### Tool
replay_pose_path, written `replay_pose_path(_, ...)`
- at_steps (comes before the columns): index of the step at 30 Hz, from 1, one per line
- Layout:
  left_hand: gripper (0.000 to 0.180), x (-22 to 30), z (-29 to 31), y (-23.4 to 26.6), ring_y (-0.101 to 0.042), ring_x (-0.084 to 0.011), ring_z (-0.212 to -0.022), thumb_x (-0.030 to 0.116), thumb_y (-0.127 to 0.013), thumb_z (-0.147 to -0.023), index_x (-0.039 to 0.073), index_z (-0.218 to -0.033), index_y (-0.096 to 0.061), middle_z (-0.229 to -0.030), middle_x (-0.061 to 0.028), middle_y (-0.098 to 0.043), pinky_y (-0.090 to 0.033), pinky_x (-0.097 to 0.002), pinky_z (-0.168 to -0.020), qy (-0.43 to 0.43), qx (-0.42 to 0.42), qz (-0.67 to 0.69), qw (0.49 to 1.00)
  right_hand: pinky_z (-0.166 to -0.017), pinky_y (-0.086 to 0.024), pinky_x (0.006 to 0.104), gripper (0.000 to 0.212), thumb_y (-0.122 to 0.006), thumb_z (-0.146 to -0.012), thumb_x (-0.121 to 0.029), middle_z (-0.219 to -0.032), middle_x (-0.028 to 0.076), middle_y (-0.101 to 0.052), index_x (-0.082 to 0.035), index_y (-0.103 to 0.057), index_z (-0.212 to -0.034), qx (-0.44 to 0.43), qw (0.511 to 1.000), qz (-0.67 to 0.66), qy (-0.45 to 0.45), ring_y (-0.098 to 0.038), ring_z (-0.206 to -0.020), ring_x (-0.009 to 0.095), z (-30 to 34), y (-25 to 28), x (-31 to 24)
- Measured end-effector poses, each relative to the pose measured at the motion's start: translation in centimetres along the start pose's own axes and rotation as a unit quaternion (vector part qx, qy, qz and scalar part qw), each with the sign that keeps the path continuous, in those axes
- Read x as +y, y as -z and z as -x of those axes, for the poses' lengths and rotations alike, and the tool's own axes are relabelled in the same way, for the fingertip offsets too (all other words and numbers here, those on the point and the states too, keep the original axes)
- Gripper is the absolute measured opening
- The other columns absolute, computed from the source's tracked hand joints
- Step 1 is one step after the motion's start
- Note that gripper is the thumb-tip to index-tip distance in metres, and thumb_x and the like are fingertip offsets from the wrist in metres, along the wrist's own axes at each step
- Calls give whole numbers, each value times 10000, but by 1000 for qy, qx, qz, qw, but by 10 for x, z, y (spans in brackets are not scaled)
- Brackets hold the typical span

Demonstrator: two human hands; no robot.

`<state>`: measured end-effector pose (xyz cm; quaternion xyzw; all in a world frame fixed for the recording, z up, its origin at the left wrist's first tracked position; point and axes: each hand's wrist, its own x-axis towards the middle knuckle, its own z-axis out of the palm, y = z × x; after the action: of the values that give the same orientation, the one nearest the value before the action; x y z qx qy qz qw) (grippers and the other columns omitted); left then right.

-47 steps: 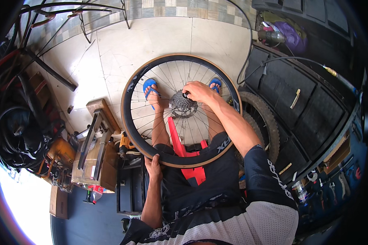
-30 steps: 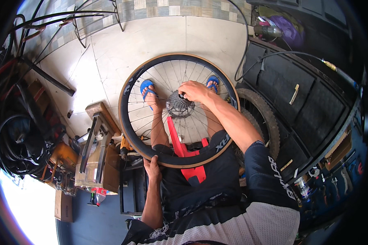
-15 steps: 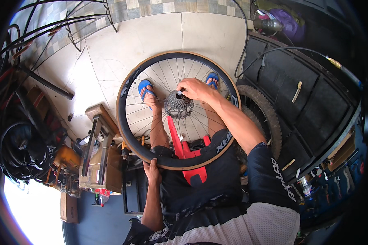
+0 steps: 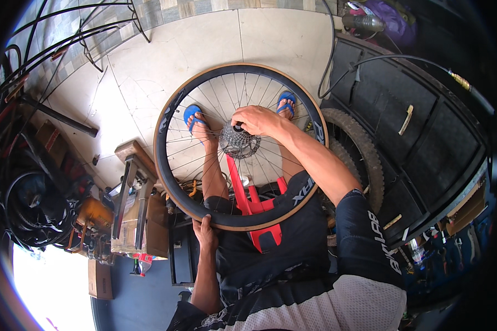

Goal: The person organizes bicycle parts and tools in a workshop. They move a cardboard box, sort small components into trays, handle a bicycle wheel and cassette, and arrange tools on the workbench.

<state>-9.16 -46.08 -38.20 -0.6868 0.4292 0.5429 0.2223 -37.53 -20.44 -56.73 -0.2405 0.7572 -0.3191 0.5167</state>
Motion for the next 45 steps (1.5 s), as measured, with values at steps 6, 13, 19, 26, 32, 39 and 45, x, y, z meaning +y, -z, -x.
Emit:
replay_pose_path(6, 318, -1, -2, 2, -683, -209, -834, 98, -627, -936, 51, -1238, -535, -988, -71, -642, -612, -376, -762, 9, -12, 1, 1000, -997, -578, 415, 263, -684, -883, -18, -1185, 116, -728, -47, -732, -1140, -6, 1000, -9, 0, -716, -1105, 329, -2, -4, 0)
replay_pose_path(13, 369, -4, -4, 6, -681, -213, -872, 63, -616, -933, 28, -1283, -505, -1025, -85, -632, -609, -378, -800, 4, -21, 15, 1000, -996, -551, 447, 285, -749, -892, -106, -1185, 144, -734, -31, -724, -1166, -5, 997, -80, -20, -701, -1119, 353, 0, -2, 1)
replay_pose_path(19, 369, -2, -2, 4, -677, -204, -874, 58, -619, -935, 28, -1288, -517, -1023, -76, -637, -593, -371, -809, 5, -16, 12, 1000, -971, -556, 461, 307, -780, -875, -156, -1129, 182, -745, -29, -725, -1149, 29, 997, -58, -42, -712, -1097, 364, -1, -10, 9)
replay_pose_path(26, 360, -5, -4, 5, -670, -191, -867, 55, -626, -935, 28, -1281, -531, -1010, -63, -639, -577, -356, -803, 0, -21, 22, 1000, -953, -564, 469, 271, -742, -913, -199, -1069, 190, -749, -10, -725, -1107, 12, 998, 14, -54, -722, -1045, 382, 3, -2, -1)
replay_pose_path(32, 360, -8, -5, 6, -662, -179, -876, 48, -628, -934, 27, -1281, -535, -1010, -56, -638, -565, -345, -824, -17, -23, 28, 999, -931, -581, 460, 216, -723, -909, -184, -1045, 192, -744, -5, -728, -1029, 8, 998, 48, -39, -730, -1011, 375, 0, -3, -5)
replay_pose_path(39, 379, -8, -6, 8, -660, -178, -880, 45, -628, -936, 27, -1302, -531, -1023, -56, -636, -564, -342, -832, -19, -30, 20, 999, -900, -587, 467, 184, -734, -902, -186, -1031, 177, -739, -8, -725, -951, 11, 996, 84, -18, -731, -1016, 368, -6, -5, -9)
replay_pose_path(45, 375, -5, -4, 6, -659, -177, -887, 39, -625, -936, 24, -1299, -531, -1026, -57, -637, -565, -339, -838, -11, -28, 26, 999, -885, -588, 479, 208, -765, -898, -213, -1016, 176, -747, -17, -729, -956, 1, 998, 47, -36, -733, -1008, 375, -5, -2, -5)
